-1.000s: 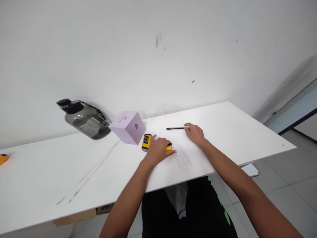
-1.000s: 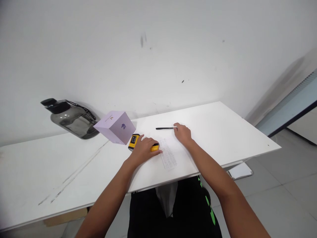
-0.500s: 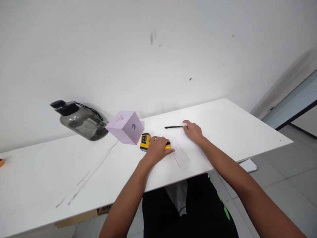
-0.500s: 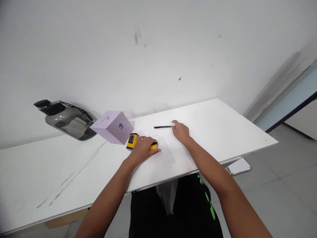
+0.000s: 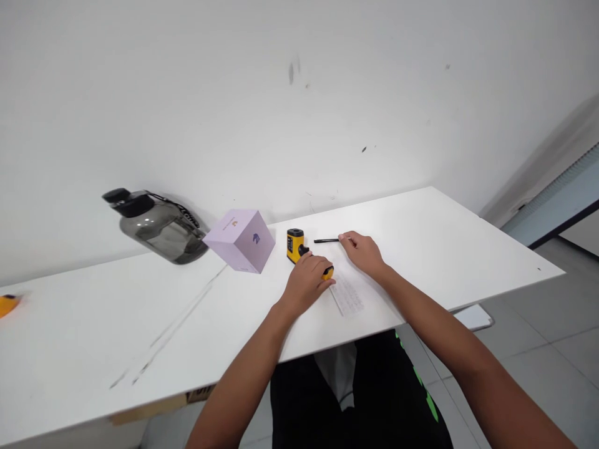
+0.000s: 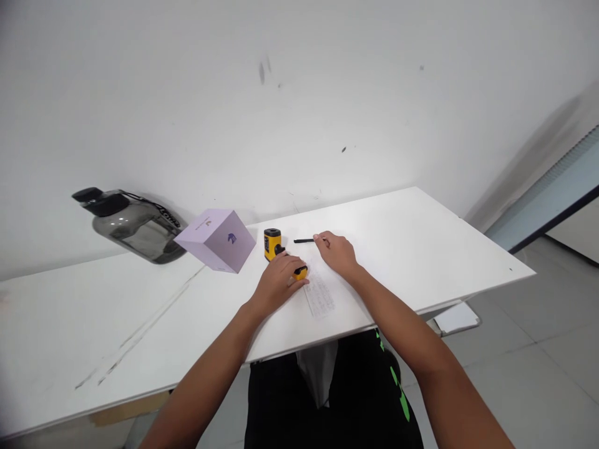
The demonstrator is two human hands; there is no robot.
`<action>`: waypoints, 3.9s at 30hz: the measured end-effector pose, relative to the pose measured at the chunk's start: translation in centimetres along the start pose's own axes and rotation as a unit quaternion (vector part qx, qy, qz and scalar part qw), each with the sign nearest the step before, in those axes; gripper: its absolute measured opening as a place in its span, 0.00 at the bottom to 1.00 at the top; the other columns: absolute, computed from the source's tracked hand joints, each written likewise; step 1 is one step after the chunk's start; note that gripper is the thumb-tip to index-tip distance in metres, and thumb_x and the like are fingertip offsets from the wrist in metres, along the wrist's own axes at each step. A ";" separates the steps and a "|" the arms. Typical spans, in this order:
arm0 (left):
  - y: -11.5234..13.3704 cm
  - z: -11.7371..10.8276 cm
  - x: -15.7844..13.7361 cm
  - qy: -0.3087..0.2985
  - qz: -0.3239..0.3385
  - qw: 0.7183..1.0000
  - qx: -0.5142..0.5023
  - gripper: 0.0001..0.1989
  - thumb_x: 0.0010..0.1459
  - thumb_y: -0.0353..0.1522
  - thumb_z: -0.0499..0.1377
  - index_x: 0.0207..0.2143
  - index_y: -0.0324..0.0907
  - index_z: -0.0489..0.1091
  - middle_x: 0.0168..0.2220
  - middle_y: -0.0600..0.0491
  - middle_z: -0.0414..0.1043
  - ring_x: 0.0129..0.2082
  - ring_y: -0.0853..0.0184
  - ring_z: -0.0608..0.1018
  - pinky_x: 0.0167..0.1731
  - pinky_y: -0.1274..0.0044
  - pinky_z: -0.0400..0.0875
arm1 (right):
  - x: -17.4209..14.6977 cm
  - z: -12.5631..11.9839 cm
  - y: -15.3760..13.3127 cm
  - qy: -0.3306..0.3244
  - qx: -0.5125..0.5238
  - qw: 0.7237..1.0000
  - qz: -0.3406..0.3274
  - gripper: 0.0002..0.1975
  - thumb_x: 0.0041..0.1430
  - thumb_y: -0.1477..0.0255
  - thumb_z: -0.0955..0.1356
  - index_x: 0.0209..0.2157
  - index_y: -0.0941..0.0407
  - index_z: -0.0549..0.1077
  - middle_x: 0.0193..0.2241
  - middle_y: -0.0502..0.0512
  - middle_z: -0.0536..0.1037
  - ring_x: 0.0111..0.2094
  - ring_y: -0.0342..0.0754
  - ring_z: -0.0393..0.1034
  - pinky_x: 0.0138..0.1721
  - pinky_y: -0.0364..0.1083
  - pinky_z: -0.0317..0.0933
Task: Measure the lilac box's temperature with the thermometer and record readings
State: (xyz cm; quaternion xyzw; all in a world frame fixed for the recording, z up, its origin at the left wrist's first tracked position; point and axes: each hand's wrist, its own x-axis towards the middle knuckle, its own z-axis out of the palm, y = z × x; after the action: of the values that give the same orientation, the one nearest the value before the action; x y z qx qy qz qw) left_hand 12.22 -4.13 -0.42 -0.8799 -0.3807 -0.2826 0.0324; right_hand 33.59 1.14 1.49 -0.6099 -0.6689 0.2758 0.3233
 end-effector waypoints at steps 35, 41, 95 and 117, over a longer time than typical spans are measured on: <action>3.2 0.2 -0.3 0.228 0.190 0.955 0.014 0.23 0.62 0.33 0.71 0.57 0.45 0.71 0.45 0.52 0.84 0.47 0.63 0.87 0.52 0.70 0.86 | -1.7 1.1 -2.2 -0.318 0.607 0.712 0.149 0.24 0.59 0.48 0.75 0.29 0.55 0.74 0.25 0.50 0.75 0.24 0.42 0.65 0.28 0.42 0.63; 3.3 -0.2 0.3 0.251 0.122 0.960 0.018 0.14 0.66 0.33 0.67 0.53 0.43 0.72 0.44 0.48 0.83 0.44 0.64 0.87 0.43 0.73 0.86 | -1.1 1.7 -1.5 -0.248 0.608 0.741 0.142 0.27 0.54 0.46 0.77 0.27 0.54 0.70 0.22 0.47 0.72 0.22 0.42 0.63 0.25 0.42 0.59; 2.3 -0.4 0.2 0.235 0.075 0.969 0.019 0.07 0.68 0.29 0.62 0.48 0.45 0.76 0.37 0.52 0.84 0.34 0.67 0.85 0.35 0.75 0.76 | -0.8 1.8 -1.7 -0.166 0.594 0.769 0.164 0.30 0.43 0.46 0.82 0.29 0.53 0.70 0.21 0.45 0.72 0.22 0.41 0.61 0.23 0.43 0.59; -5.5 -3.9 -1.1 0.462 -0.320 0.820 0.107 0.49 0.54 0.52 0.69 0.68 0.39 0.55 0.72 0.30 0.49 0.76 0.42 0.50 0.73 0.48 0.45 | 0.1 0.6 -0.7 -0.145 0.707 0.674 0.160 0.11 0.63 0.62 0.74 0.38 0.53 0.73 0.25 0.50 0.78 0.23 0.44 0.70 0.25 0.43 0.70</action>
State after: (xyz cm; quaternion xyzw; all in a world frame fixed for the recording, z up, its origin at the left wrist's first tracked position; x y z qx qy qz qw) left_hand 5.99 -2.02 1.43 -0.4657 -0.6092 -0.6080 0.2059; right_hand 32.63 1.21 1.66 -0.2492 -0.2054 0.7989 0.5075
